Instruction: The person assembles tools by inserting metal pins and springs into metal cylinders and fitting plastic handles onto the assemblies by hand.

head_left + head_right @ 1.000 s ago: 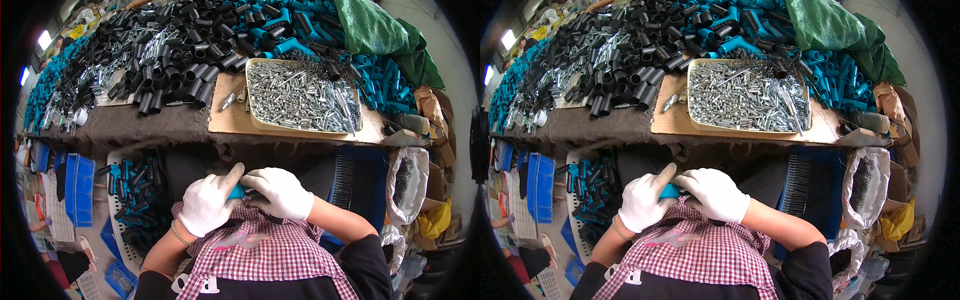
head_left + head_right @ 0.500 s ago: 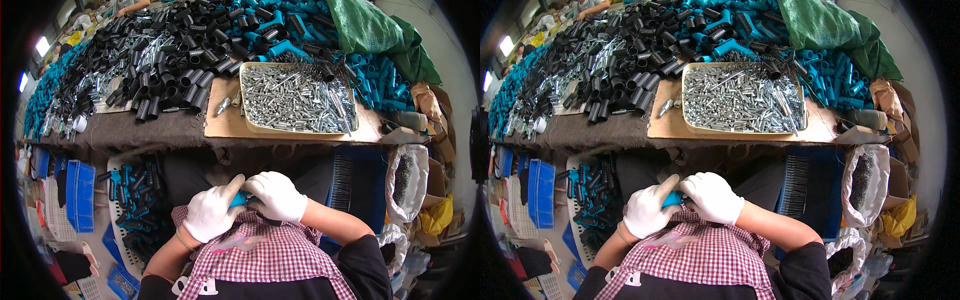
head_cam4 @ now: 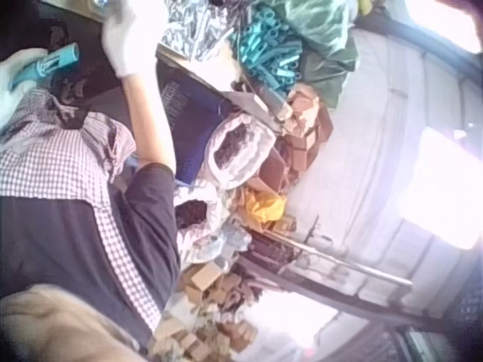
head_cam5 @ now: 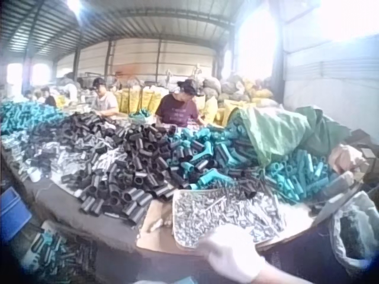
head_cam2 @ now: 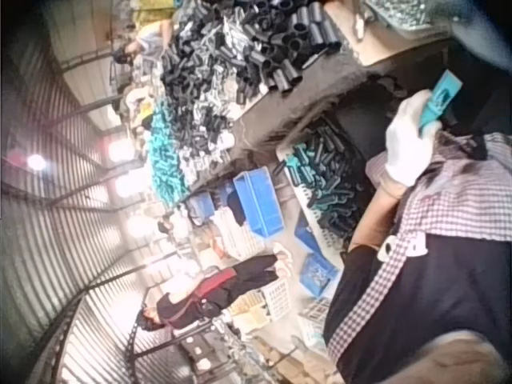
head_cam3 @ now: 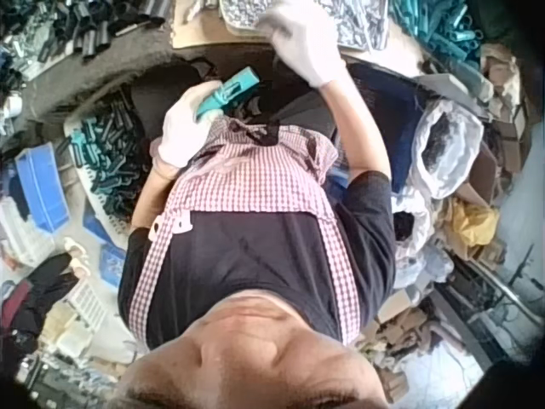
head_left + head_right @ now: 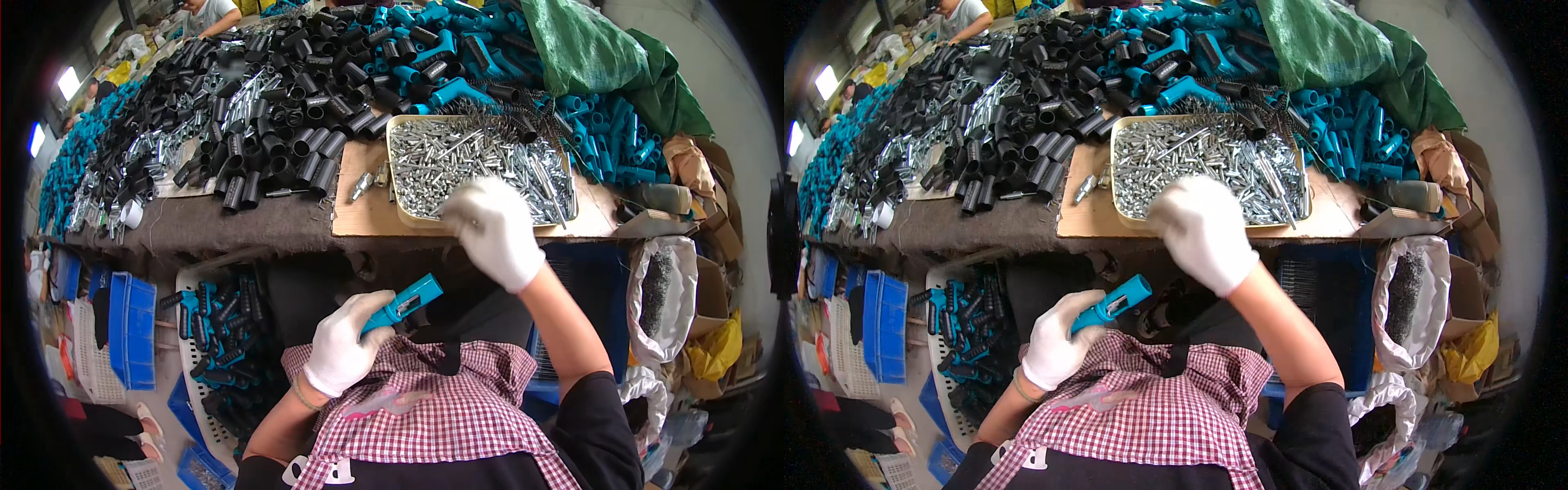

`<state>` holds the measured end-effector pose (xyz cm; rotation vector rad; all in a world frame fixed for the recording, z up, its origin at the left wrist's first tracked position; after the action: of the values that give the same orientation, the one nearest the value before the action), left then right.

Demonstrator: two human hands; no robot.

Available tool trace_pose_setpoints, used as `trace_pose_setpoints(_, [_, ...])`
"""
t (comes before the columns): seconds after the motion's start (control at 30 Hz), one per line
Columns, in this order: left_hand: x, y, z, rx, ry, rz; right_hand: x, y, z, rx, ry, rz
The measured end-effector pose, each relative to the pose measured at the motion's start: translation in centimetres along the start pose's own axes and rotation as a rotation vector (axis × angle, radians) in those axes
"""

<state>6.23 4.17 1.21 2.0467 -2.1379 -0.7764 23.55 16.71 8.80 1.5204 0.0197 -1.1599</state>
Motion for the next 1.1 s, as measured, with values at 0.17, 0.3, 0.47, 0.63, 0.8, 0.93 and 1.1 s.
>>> trace_pose_setpoints(0.17, [0.7, 0.4, 0.0, -0.027, 0.059, -0.007, -1.3, -3.1, -4.8, 0.291, -0.332, 0.282])
trace_pose_setpoints(0.3, [1.4, -0.2, 0.9, 0.014, 0.038, -0.011, -0.4, -4.2, -6.8, 0.257, -0.393, 0.276])
trace_pose_setpoints(0.47, [2.4, 0.4, 1.3, 0.127, 0.085, -0.015, -0.4, -3.7, -8.4, 0.113, -0.351, 0.151])
trace_pose_setpoints(0.63, [2.5, 1.4, 3.4, 0.446, 0.101, -0.102, 0.1, -1.5, -5.6, -0.312, -0.481, 0.024])
trace_pose_setpoints(0.8, [1.9, 1.5, 3.9, 0.857, 0.338, -0.098, 4.5, -3.5, 2.9, -0.611, -0.491, 0.158])
trace_pose_setpoints(0.93, [1.2, 1.2, 2.7, 0.788, 0.290, -0.152, 5.3, -4.0, 8.0, -0.576, -0.330, 0.007])
trace_pose_setpoints(1.1, [1.4, -1.1, 3.9, 0.936, 0.262, -0.141, 6.7, -4.8, 8.3, -0.661, -0.431, -0.086])
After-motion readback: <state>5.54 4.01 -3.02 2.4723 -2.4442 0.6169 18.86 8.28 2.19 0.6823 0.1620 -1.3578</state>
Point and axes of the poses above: each hand's wrist, its own x-axis away from the middle knuckle, its own y-axis out of the back of the hand, z = x × y, the point moved 8 cm from there along -x, towards the middle knuckle, and after that the axes turned 9 degrees about x, right-handed, at the moved point
